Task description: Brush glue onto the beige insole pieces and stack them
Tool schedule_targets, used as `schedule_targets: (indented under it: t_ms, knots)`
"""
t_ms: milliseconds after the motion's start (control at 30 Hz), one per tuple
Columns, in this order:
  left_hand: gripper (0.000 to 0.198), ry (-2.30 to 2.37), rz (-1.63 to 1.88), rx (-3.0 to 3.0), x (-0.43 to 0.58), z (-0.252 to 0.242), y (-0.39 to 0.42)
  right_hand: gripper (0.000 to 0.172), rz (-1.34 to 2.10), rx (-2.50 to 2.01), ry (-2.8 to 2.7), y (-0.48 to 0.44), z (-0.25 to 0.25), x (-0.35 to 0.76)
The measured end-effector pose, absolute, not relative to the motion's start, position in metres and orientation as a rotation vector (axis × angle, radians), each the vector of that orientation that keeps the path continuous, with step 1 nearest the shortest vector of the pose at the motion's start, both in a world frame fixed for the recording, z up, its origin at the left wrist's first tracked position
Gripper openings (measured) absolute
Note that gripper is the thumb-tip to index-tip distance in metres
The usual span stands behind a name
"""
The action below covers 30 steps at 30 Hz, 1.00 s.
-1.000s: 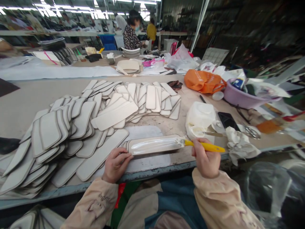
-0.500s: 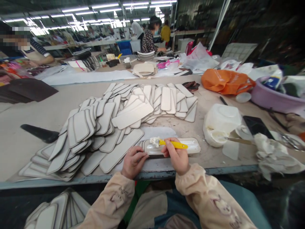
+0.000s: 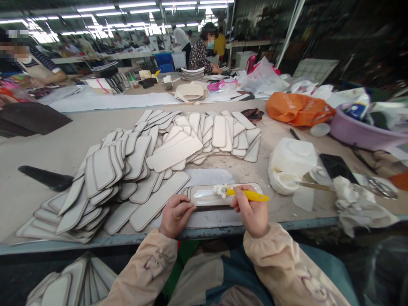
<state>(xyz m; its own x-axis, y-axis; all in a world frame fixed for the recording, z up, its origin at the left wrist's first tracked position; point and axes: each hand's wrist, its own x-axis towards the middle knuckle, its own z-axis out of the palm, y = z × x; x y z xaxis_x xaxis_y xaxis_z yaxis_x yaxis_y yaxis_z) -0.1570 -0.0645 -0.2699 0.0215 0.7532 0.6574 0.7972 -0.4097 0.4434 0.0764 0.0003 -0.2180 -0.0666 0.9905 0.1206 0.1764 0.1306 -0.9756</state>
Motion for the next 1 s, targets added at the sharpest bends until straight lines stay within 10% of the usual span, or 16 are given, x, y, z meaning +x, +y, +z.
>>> schedule_targets:
  t_ms: [267, 1000]
  knots:
    - [0.011, -1.686, -1.340, -2.227, -0.158, -0.273, -0.065, 0.031, 1.381, -1.045, -1.474, -0.011, -0.234, 0.030]
    - [0.011, -1.627, -1.329, -2.215, -0.159, -0.273, -0.063, 0.033, 0.483, -1.724, -1.456, 0.023, -0.198, 0.171]
